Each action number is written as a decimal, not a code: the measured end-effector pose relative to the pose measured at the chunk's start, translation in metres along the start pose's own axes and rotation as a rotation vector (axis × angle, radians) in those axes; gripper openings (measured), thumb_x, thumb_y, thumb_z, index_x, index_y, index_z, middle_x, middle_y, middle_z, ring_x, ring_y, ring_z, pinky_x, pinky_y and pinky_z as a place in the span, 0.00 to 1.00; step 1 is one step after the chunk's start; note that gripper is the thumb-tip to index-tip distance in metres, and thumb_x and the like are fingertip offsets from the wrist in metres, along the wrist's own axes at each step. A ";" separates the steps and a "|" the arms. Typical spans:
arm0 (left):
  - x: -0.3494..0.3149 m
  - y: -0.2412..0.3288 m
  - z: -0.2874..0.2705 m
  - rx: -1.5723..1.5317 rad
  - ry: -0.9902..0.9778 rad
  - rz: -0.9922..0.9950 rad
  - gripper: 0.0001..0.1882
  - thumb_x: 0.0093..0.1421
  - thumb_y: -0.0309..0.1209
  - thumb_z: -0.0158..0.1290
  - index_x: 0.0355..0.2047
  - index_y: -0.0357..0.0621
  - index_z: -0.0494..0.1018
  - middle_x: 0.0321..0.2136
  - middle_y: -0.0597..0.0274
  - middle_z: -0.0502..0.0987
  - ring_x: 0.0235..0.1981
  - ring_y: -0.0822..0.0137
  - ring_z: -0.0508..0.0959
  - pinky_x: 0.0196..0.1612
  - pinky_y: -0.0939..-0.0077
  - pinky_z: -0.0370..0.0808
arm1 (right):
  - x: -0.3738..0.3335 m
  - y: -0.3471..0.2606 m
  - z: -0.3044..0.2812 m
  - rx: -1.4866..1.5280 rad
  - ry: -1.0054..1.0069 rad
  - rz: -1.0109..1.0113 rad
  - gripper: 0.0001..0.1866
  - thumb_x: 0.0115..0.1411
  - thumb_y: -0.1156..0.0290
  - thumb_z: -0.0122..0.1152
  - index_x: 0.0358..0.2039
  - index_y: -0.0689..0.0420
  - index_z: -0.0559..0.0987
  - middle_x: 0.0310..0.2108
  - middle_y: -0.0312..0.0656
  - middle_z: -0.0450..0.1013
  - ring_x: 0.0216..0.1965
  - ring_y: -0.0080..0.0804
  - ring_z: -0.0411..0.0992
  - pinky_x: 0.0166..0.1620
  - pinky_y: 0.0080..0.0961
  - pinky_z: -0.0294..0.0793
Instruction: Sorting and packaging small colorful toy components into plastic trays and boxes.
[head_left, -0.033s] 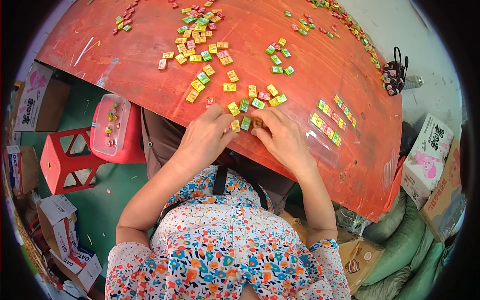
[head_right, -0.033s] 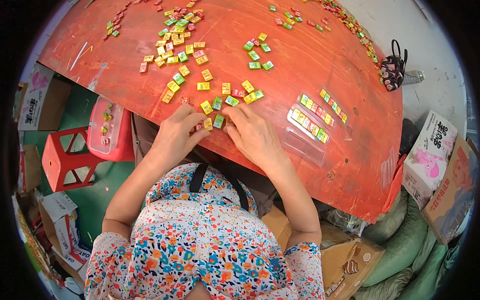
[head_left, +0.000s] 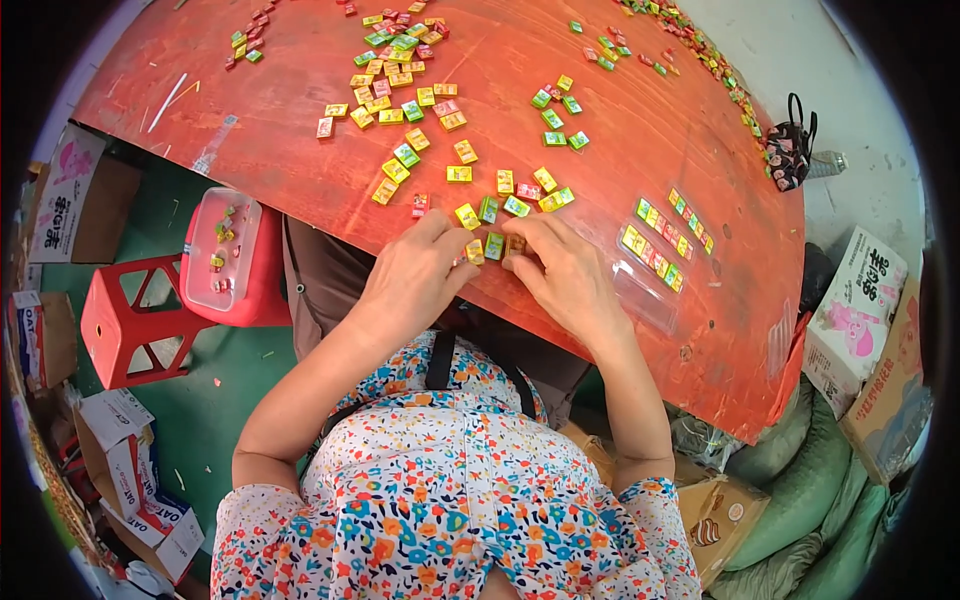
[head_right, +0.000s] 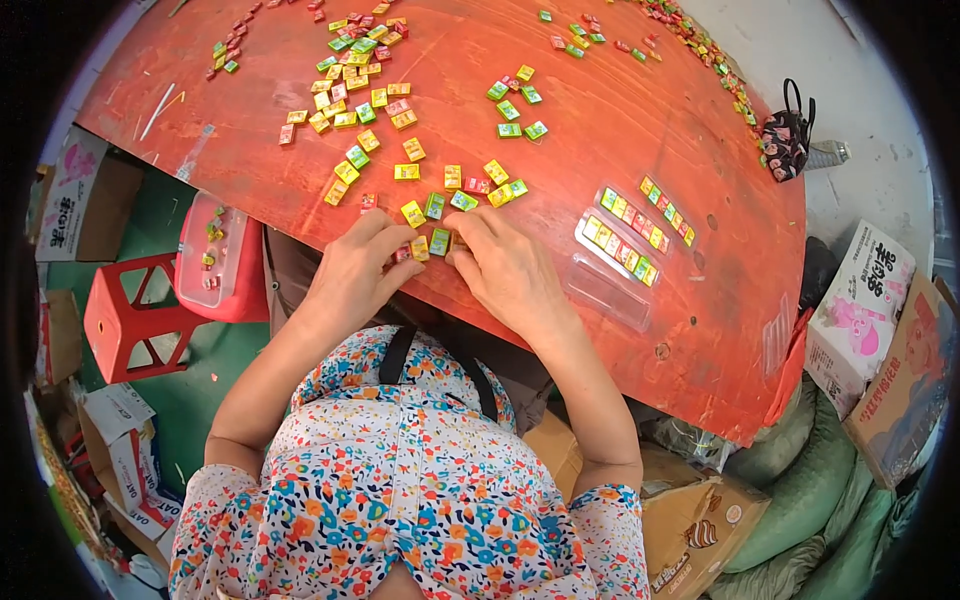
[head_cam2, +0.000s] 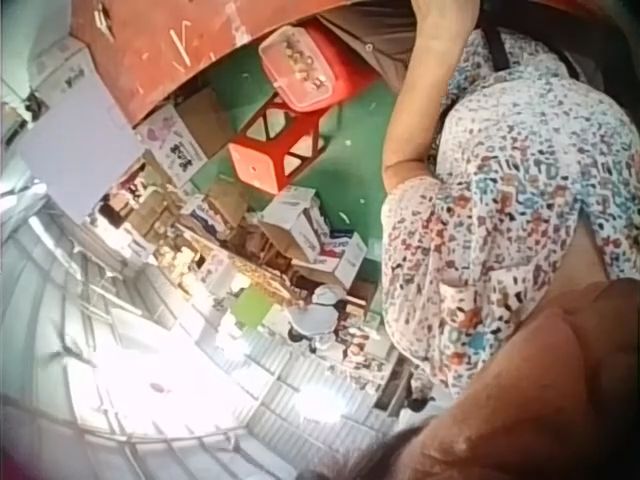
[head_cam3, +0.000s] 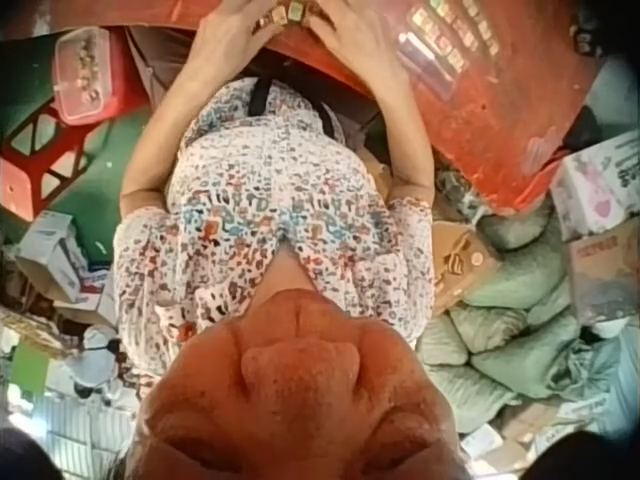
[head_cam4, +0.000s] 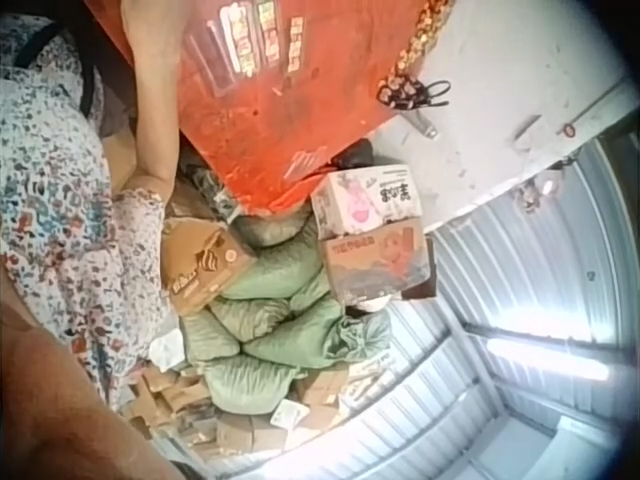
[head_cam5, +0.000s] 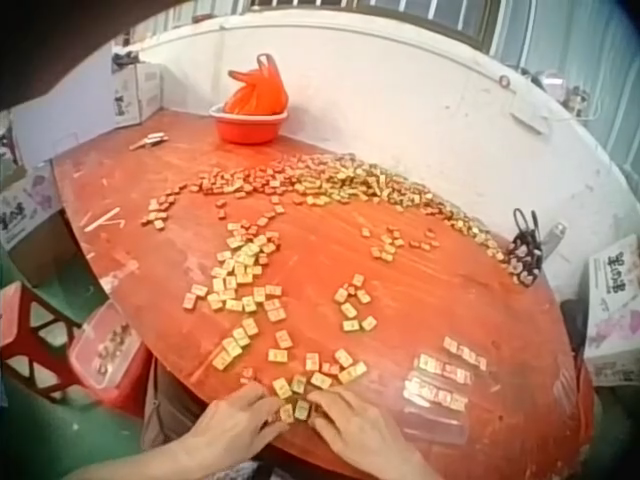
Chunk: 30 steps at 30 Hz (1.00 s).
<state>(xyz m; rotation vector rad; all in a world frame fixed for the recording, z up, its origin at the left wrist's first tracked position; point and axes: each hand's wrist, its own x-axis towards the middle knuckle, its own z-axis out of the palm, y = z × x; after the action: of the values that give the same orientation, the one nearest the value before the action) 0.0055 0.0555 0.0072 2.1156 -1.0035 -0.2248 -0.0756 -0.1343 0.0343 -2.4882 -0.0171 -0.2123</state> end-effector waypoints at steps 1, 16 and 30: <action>0.001 0.003 0.003 0.016 0.051 0.038 0.17 0.53 0.28 0.61 0.43 0.40 0.74 0.32 0.54 0.70 0.33 0.50 0.77 0.34 0.58 0.76 | 0.000 0.000 0.000 0.000 0.000 0.002 0.16 0.54 0.74 0.64 0.45 0.57 0.77 0.40 0.45 0.75 0.38 0.45 0.76 0.40 0.37 0.76; 0.030 0.016 0.034 0.164 0.156 0.315 0.27 0.47 0.32 0.65 0.49 0.46 0.73 0.36 0.63 0.76 0.43 0.60 0.73 0.46 0.63 0.68 | -0.021 0.020 -0.018 0.013 0.074 0.130 0.17 0.54 0.79 0.64 0.46 0.59 0.76 0.39 0.46 0.75 0.37 0.41 0.77 0.40 0.33 0.77; -0.008 -0.001 -0.003 0.156 0.136 0.124 0.27 0.47 0.30 0.66 0.47 0.38 0.72 0.41 0.54 0.71 0.42 0.52 0.73 0.45 0.61 0.73 | 0.000 0.010 0.002 0.104 -0.062 -0.016 0.19 0.55 0.74 0.65 0.48 0.58 0.76 0.41 0.46 0.76 0.40 0.46 0.76 0.41 0.36 0.77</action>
<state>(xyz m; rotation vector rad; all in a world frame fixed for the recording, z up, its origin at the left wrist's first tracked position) 0.0023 0.0632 0.0068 2.1651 -1.0966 0.0601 -0.0744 -0.1414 0.0270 -2.3909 -0.0721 -0.1379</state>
